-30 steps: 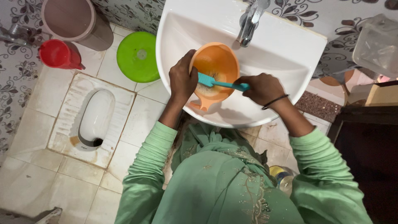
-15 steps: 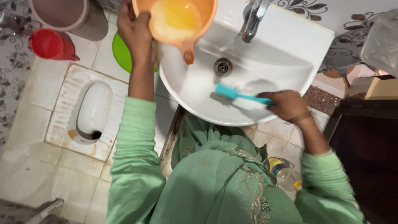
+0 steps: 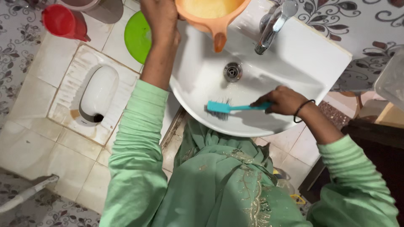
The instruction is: The person cleans a white bathroom sink using a blue scrub brush and an orange plastic jug. They repeatedly pour soapy water from the jug into the sink and scrub the basin surface, focusing on the area around the drain and the sink's edges.
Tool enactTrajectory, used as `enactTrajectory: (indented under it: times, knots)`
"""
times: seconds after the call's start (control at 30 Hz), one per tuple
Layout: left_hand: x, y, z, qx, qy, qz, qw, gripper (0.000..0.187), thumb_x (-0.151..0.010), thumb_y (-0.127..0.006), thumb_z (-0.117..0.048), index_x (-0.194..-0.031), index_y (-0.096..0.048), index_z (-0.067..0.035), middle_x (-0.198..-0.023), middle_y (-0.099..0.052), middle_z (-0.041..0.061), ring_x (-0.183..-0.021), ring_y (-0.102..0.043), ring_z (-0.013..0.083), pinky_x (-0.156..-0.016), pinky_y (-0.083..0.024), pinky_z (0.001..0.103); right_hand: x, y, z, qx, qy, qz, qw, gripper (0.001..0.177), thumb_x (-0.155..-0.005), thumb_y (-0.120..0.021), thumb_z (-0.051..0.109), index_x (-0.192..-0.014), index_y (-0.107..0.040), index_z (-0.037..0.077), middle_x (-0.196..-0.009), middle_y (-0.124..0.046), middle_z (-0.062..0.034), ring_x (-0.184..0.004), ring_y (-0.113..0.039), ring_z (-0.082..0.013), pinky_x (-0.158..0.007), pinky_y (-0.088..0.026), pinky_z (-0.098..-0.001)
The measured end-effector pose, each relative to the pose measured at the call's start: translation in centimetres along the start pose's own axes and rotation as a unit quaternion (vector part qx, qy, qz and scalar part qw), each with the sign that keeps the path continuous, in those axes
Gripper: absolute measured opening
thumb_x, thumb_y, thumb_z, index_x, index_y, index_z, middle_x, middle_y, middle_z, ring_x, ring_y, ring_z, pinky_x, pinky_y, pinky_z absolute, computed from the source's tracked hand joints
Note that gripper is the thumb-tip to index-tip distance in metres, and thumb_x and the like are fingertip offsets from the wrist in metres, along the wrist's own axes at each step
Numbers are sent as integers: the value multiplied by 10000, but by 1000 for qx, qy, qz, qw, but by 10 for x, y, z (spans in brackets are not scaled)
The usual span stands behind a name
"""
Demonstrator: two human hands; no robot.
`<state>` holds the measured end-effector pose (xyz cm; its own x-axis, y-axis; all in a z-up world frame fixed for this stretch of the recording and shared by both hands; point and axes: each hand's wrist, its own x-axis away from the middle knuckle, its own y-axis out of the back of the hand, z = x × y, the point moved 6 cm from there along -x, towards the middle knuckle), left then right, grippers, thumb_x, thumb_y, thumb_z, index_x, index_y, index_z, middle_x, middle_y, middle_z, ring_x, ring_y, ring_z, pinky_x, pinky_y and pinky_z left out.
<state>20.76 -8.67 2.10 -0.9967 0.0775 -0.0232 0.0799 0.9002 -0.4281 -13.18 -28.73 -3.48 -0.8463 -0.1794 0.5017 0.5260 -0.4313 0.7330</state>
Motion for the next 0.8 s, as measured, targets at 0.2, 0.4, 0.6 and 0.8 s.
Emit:
enactTrajectory:
  times: [0.2,0.4,0.6,0.8]
  knots:
    - [19,-23,21,-8,-35,-41,998,150,-926,-627,-24,-793,-571,19,-639,-608,59,-482,-575,124,-399,-458,311,-77,1,19,159,-18,-318,935,519,-850,-649,78,-1338,-733,235,-953,-746,-113,-736,-699,-301,-611,-570,-427]
    - [8,-20,48,-84,-42,-83,992,169,-920,-614,-5,-785,-525,47,-663,-593,68,-536,-559,126,-435,-497,321,-18,-4,-27,123,21,77,989,521,-743,-716,162,-1198,-742,414,-907,-770,-52,-753,-721,-296,-764,-590,-439]
    - [35,-23,35,-57,-62,-47,995,199,-950,-675,-77,-985,-507,24,-885,-574,58,-774,-583,137,-655,-540,317,-82,-5,6,126,-9,-269,955,547,-793,-665,73,-1315,-719,225,-918,-743,-123,-755,-698,-306,-649,-561,-453]
    - [105,-45,26,-16,-25,59,998,463,-967,-804,-176,-1221,-452,-14,-1118,-542,67,-1067,-551,153,-954,-518,319,-64,-33,15,-35,74,-102,991,566,-784,-721,156,-1329,-705,309,-714,-703,-139,-635,-676,-327,-733,-574,-443]
